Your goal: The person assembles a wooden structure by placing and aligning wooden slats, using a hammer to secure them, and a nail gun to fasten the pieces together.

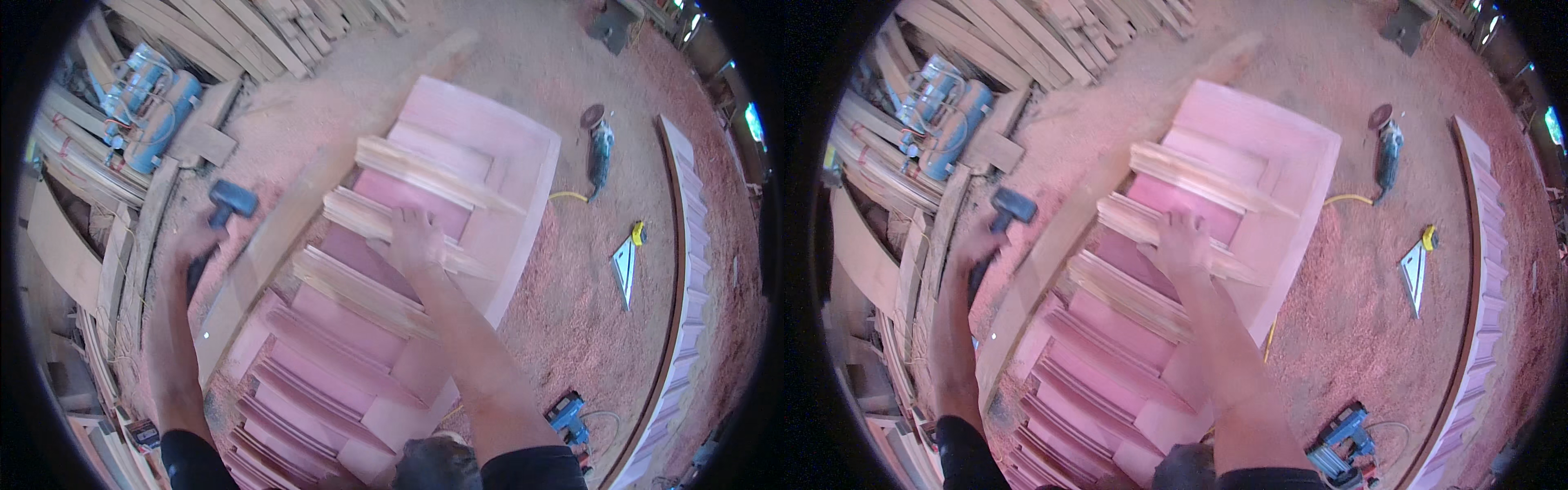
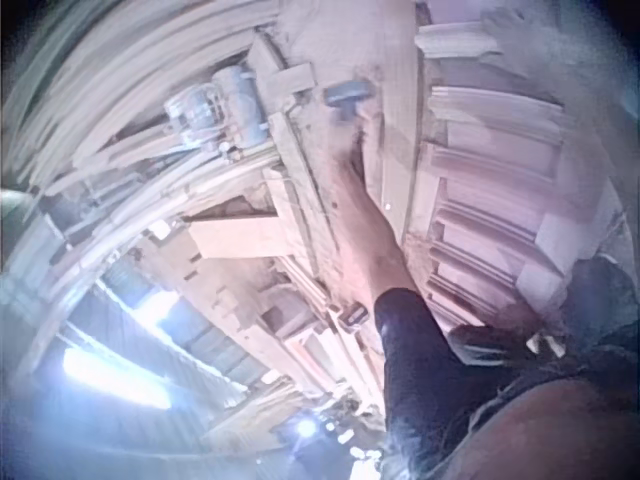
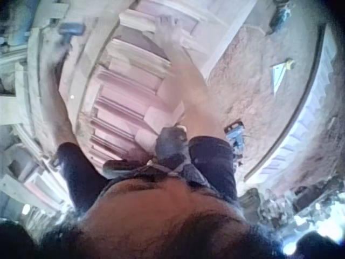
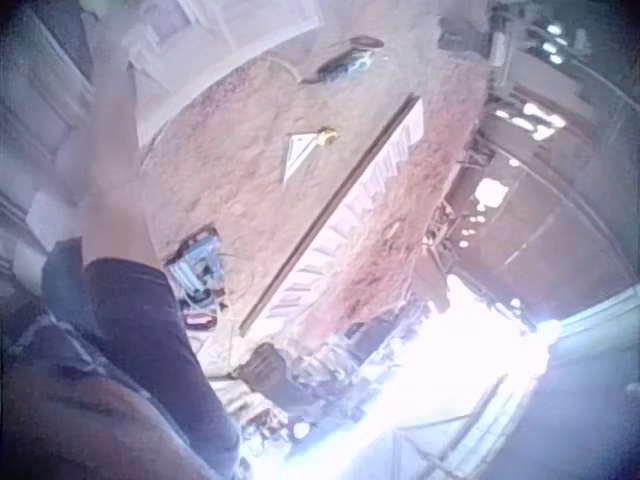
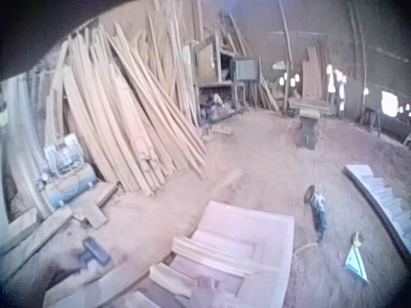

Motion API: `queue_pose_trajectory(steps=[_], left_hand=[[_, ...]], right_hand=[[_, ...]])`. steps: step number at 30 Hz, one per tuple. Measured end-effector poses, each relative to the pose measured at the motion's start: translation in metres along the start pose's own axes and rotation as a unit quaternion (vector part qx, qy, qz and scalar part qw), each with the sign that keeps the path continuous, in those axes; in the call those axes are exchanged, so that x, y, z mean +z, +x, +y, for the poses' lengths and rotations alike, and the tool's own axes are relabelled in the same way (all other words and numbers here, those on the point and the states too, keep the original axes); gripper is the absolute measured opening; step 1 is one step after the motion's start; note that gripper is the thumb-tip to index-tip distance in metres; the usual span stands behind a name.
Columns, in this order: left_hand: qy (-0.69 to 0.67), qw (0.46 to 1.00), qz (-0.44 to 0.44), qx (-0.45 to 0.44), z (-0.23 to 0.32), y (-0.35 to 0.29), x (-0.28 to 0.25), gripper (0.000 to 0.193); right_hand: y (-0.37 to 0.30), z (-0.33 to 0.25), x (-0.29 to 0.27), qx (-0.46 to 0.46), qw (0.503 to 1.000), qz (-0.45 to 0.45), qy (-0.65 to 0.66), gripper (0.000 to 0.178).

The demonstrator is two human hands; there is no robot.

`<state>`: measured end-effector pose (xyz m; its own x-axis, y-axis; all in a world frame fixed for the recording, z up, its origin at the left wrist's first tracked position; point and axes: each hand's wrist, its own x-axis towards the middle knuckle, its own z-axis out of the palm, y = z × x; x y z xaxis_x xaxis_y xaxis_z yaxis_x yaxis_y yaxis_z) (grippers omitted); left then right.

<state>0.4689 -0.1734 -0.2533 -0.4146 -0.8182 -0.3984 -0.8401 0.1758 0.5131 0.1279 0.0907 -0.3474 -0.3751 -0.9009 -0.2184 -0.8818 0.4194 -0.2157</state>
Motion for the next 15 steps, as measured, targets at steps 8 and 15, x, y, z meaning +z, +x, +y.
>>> queue_pose_trajectory(steps=[8, 15], left_hand=[[-0.087, 0.977, -0.197, -0.008, 0.081, 0.078, 0.093, 0.050], [-0.001, 0.992, -0.127, 0.027, 0.084, 0.021, 0.074, 0.049]], right_hand=[[0.005, 0.003, 0.001, -0.011, 0.998, 0.015, 0.053, 0.074], [-0.001, -0.003, -0.003, 0.019, 0.999, -0.006, 0.036, 0.076]])
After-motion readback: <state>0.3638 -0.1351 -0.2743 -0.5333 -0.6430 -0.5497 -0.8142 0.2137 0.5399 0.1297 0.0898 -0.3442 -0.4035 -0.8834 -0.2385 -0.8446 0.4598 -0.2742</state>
